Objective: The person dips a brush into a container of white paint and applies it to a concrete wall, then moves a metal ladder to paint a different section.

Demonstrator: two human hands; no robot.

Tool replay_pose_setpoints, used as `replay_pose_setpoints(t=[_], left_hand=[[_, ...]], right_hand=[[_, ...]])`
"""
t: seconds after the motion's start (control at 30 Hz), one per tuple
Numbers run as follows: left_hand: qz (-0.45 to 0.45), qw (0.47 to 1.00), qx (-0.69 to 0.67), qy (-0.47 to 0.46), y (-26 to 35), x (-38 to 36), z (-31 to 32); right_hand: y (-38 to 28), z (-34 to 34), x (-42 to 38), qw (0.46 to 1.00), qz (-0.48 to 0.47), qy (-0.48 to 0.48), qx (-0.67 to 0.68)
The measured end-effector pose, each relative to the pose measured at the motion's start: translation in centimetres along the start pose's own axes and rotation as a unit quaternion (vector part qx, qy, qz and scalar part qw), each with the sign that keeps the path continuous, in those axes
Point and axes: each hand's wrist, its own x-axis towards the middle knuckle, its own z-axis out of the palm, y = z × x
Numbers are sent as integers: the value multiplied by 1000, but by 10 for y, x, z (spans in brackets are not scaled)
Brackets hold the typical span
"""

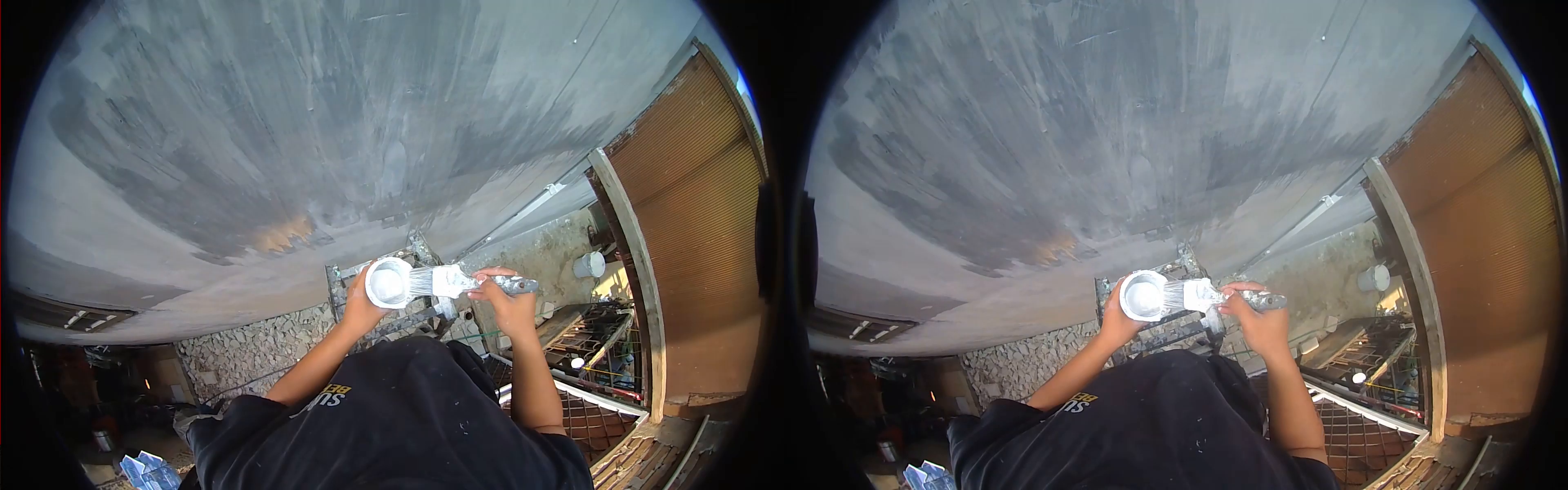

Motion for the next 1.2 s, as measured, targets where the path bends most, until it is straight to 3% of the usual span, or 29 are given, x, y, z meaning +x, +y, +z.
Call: replay_pose_setpoints(t=[0.03, 0.07, 0.1, 0.17, 0.23, 0.27, 0.3, 0.37, 0.43, 0.53, 0.63, 0.73, 0.9, 1.0, 1.03, 1.1, 1.13, 1.2], left_hand=[[-1, 1000, 2, 12, -2, -1, -3], [-5, 1000, 9, 2, -4, -3, -6], [-9, 1000, 16, -9, -3, -3, -10], [-14, 1000, 24, 9, 3, -4, -13], [-47, 999, -19, 11, 3, -4, -17], [-48, 999, -19, 19, 2, -4, -19], [-43, 999, -10, 28, -1, -5, -21], [-38, 998, 1, 46, -10, -6, -24], [-34, 997, 21, 64, -10, -8, -29], [-71, 994, -34, 81, -11, -13, -34], [-56, 992, -53, 98, -13, -16, -37], [-46, 992, -51, 101, -20, -17, -35], [-49, 988, -64, 134, -38, -16, -36], [-64, 988, -40, 133, -21, -20, -44], [-59, 988, -41, 138, -31, -18, -43], [-30, 982, -90, 163, -49, -18, -39], [-32, 981, -90, 167, -48, -20, -40], [-40, 981, -85, 170, -42, -23, -43]], right_hand=[[-7, 0, 4, 1000, -2, -12, -2], [-16, 1, 9, 978, -145, -97, -116], [-24, 4, 12, 916, -285, -176, -223], [-32, 19, 9, 904, -286, -220, -231], [-38, 29, 5, 834, -284, -366, -300], [-39, 31, 5, 774, -324, -399, -371], [-43, 34, 4, 769, -328, -405, -369], [-59, 39, 1, 679, -345, -456, -460], [-65, 40, 5, 666, -360, -462, -462], [-64, 39, 9, 819, -259, -422, -289], [-59, 51, 14, 880, -268, -330, -214], [-48, 54, 23, 891, -241, -322, -209], [-45, 57, 34, 873, -295, -322, -218], [-38, 59, 30, 903, -128, -301, -279], [-47, 63, 29, 901, -135, -303, -281], [-61, 68, 27, 883, -240, -330, -234], [-67, 69, 32, 880, -243, -331, -236], [-77, 72, 41, 850, -162, -388, -316]])
